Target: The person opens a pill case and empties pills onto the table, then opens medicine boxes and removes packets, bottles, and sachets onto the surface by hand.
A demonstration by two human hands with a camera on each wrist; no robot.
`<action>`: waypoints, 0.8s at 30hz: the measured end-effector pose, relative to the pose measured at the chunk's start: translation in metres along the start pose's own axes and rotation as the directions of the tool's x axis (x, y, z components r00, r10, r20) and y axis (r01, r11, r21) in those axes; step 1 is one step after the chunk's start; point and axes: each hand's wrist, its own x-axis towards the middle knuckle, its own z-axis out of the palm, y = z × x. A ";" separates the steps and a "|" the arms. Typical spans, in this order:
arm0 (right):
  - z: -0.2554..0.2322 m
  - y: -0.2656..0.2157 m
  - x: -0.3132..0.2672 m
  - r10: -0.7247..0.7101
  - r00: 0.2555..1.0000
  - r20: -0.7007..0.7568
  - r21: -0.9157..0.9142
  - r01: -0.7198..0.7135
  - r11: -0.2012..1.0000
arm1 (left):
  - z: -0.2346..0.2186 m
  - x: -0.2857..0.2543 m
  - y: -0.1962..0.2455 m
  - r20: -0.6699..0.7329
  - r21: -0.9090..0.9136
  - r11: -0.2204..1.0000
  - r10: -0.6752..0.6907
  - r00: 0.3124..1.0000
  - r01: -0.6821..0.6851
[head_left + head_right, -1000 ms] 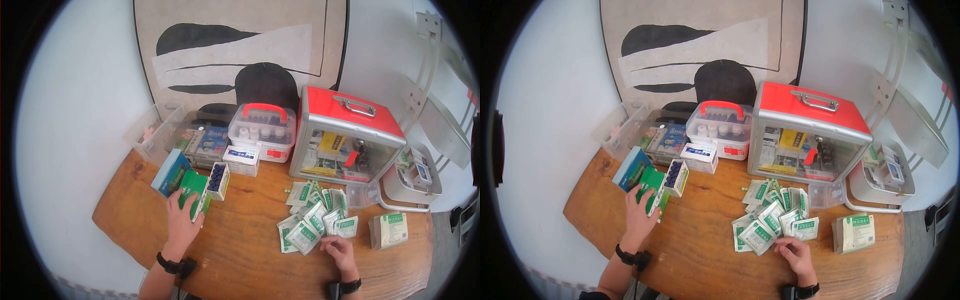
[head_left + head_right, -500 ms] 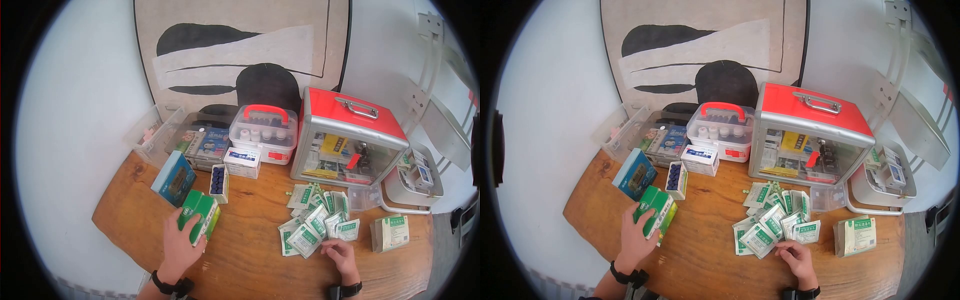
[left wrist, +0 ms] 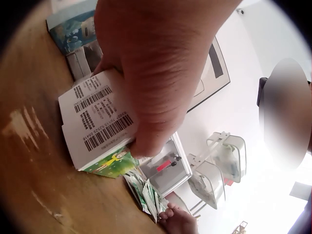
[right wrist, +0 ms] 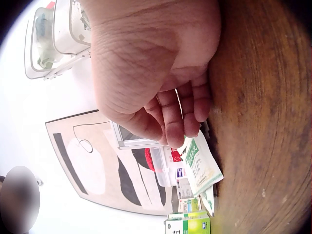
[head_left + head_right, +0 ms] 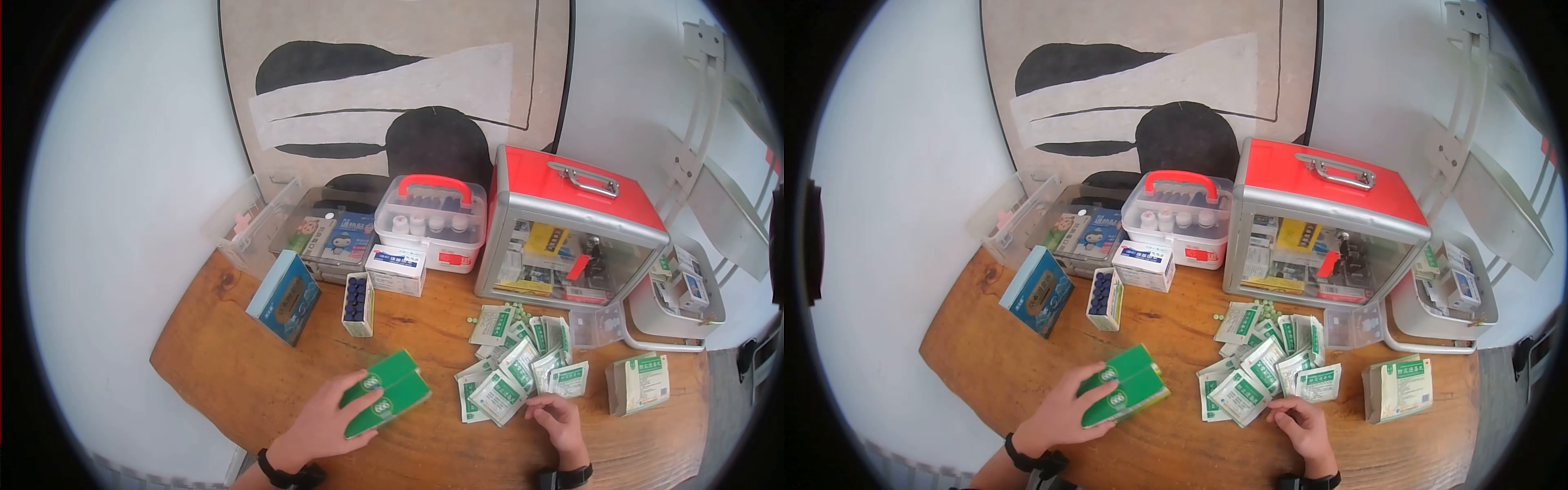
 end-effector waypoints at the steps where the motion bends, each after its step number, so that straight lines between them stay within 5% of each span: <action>1: 0.000 0.001 0.000 -0.003 1.000 -0.001 -0.002 0.003 1.000 | 0.002 0.004 0.002 0.041 -0.043 0.999 0.034 0.999 -0.032; 15: -0.001 0.000 0.000 0.008 1.000 0.016 0.029 -0.008 1.000 | 0.013 0.097 -0.009 0.217 0.261 0.935 0.187 0.958 -0.241; 18: -0.002 0.001 0.000 0.008 1.000 0.018 0.030 -0.009 1.000 | 0.014 0.127 -0.029 0.142 -0.006 0.984 0.174 0.974 -0.175; 24: -0.003 0.002 -0.001 0.023 1.000 0.017 0.018 -0.024 1.000 | 0.024 0.191 -0.080 0.129 0.309 0.926 0.187 0.974 -0.219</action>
